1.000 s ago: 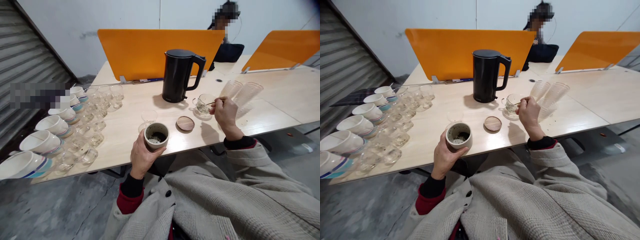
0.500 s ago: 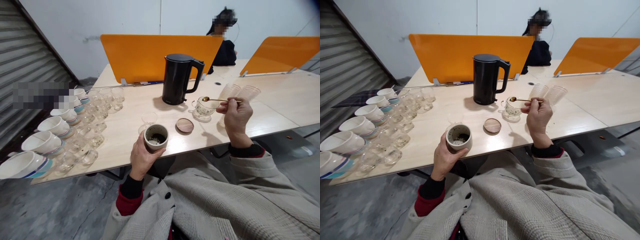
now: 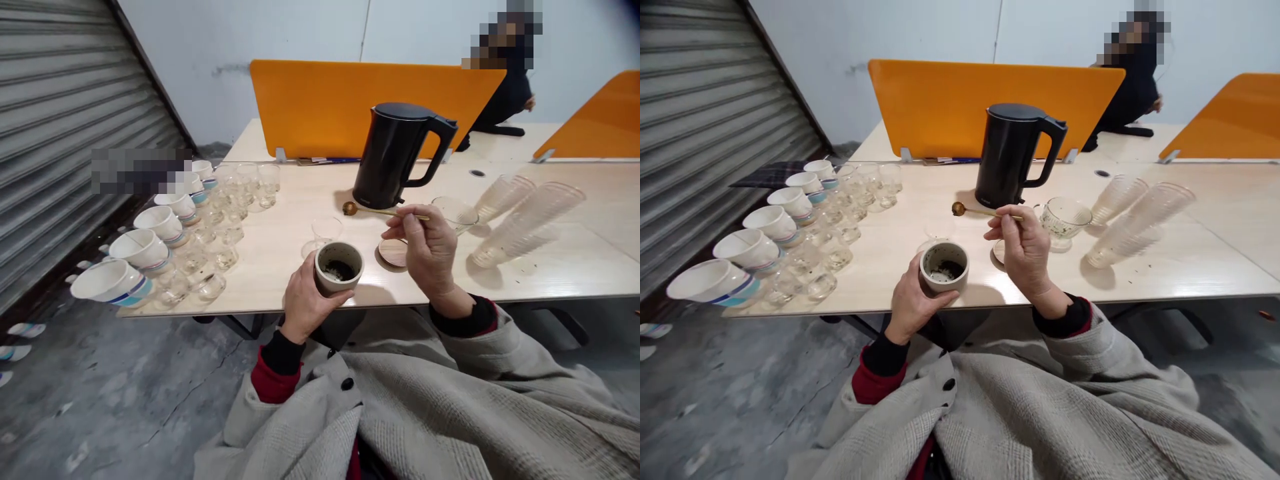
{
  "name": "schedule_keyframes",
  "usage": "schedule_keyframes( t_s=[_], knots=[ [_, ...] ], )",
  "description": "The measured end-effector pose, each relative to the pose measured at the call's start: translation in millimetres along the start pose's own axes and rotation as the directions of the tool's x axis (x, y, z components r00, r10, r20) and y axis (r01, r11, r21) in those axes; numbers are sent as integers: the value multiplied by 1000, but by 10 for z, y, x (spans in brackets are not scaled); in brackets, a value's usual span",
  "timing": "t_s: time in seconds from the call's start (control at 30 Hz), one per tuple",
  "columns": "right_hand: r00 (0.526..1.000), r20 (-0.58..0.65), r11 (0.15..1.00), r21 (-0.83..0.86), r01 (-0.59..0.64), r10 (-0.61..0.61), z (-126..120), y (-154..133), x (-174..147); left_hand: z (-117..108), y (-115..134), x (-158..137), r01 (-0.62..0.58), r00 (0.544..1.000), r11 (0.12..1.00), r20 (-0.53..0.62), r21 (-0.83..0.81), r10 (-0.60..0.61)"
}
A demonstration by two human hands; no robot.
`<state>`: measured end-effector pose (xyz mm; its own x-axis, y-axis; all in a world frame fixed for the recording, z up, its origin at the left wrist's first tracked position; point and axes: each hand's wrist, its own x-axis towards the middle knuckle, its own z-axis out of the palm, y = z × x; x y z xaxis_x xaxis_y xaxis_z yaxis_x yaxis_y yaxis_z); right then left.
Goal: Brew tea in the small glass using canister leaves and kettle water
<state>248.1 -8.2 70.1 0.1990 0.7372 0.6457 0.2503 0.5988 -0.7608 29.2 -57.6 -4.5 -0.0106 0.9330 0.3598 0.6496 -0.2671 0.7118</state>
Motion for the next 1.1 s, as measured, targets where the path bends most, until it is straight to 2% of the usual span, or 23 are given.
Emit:
schedule_keyframes(
  t_s=[0.07,0.13,0.2,0.43,0.57,0.67,0.87,1.1],
  knots=[
    [993,107,998,-22,55,-52,90,41,-33,3,1,-1,-9,1000,1000,-2,10,9],
    [965,248,992,-76,102,-81,149,94,-44,6,-1,-1,-26,1000,1000,-4,13,26],
    [943,322,984,-127,127,-80,183,143,-32,8,-4,-1,-39,999,999,-10,21,39],
    [958,285,990,-122,67,-30,228,197,30,-2,-5,-9,-47,999,998,-9,28,47],
    [983,177,998,-35,-50,55,189,169,29,-11,8,-12,-42,999,999,-14,15,42],
    [984,112,988,55,-148,141,132,155,50,-15,18,-9,-37,999,999,-6,-3,37],
    [957,230,983,10,-186,179,141,165,75,-3,8,-5,-54,998,999,-15,2,54],
    [962,187,971,92,-222,202,223,185,49,-8,10,-6,-44,999,999,3,1,44]
  ],
)
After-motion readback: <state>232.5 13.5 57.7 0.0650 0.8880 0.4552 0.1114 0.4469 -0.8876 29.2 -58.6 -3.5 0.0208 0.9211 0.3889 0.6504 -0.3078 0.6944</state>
